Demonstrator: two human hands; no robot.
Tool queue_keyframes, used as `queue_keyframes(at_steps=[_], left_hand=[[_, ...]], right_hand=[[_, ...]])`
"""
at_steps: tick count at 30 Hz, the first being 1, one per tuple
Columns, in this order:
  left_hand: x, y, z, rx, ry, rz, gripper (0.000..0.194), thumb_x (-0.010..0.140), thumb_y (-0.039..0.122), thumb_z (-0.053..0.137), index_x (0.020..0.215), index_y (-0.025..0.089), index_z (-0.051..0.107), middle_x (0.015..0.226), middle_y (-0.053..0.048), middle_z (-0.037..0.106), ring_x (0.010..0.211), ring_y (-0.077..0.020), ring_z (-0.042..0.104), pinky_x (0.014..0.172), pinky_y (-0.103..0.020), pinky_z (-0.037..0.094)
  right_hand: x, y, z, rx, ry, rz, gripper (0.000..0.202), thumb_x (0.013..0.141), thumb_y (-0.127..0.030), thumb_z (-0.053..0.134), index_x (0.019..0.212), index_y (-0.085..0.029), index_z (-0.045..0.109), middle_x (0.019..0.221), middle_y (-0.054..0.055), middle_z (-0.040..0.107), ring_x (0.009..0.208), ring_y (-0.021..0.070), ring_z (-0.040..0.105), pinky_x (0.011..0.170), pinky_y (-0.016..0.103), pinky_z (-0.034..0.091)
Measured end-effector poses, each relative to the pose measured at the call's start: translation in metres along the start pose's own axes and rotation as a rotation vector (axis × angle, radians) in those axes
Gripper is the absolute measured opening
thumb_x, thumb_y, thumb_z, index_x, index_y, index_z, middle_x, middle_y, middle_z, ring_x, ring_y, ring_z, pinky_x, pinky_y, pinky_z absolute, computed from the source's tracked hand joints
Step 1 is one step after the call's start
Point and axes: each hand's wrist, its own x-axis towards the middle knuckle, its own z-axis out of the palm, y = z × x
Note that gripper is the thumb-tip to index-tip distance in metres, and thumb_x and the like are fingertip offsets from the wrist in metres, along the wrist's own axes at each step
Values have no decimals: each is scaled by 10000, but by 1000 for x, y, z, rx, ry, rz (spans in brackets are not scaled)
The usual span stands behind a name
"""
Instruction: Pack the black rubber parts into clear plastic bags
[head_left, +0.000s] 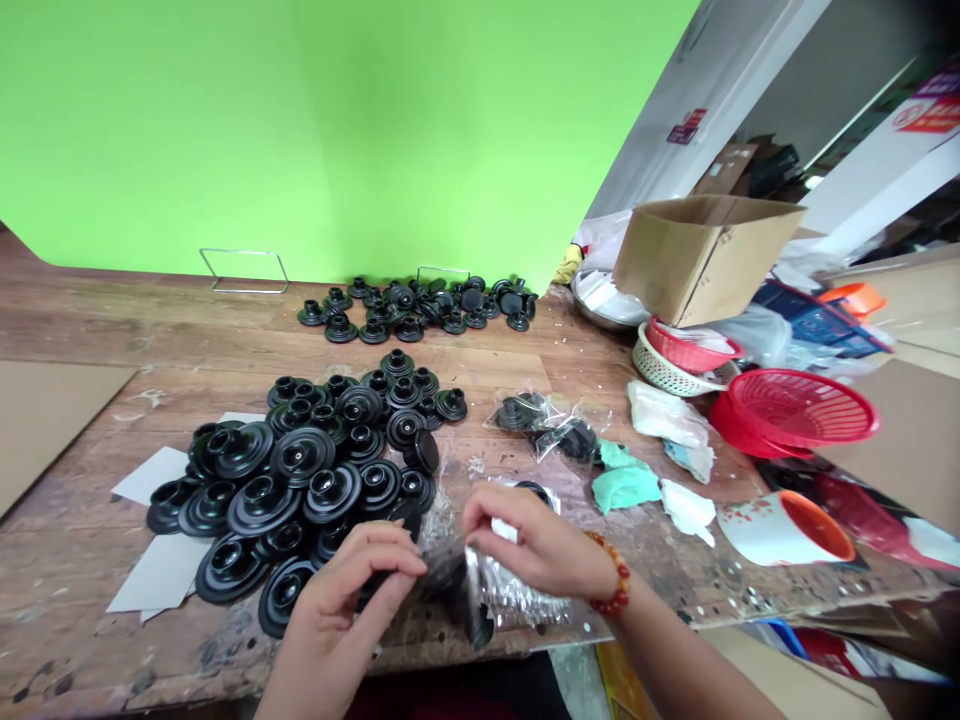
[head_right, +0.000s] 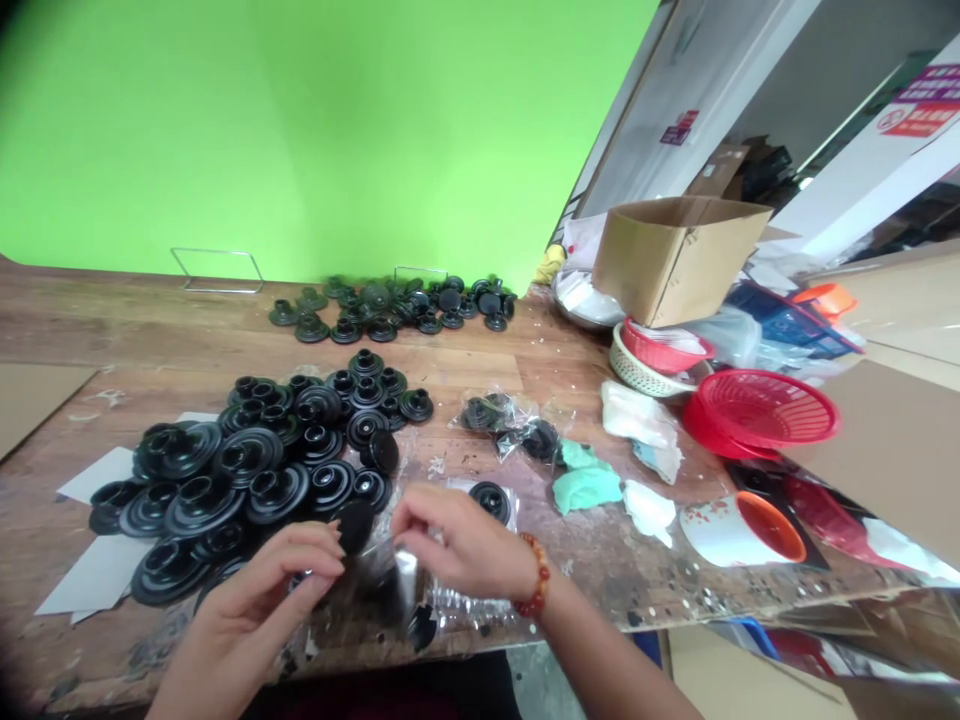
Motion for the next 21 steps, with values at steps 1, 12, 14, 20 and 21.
queue_keyframes(at_steps=[1,12,14,20,21], left_hand=[[0,-2,2,-20,26,-16,132,893,236,568,897,291,688,1069,-26,630,1084,-180,575,904,-234,448],[-3,-14,23,71,-120,-104,128,896,294,559,897,272,686,918,-3,687,891,-154,643,811,-217,470],[-2,-18,25,117,-153,-129,141,903,307,544,929,274,679,942,-7,690,912,-161,644,825,-231,468],[4,-21,35,146,-250,-154,167,919,296,511,912,244,669,947,-25,684,921,-176,634,828,-259,466],[5,-21,37,137,-259,-150,172,919,293,509,902,238,670,938,-30,684,908,-179,633,818,-262,468]], right_hand=[[1,4,-5,-4,46,25,90,881,-153,511,808,-175,559,767,5,563,690,118,496,657,235,413],[-15,116,-66,-80,835,466,231,811,-405,573,852,-182,524,704,28,594,597,182,577,562,311,467],[-25,105,-59,-170,873,435,211,831,-348,584,950,-183,529,800,42,602,651,180,564,616,324,464],[-50,53,-1,-638,281,104,91,890,-249,610,831,-191,650,927,65,641,971,241,543,880,432,429],[-53,52,9,-714,233,92,92,851,-285,671,858,-193,669,1015,80,644,1073,283,511,943,490,390]])
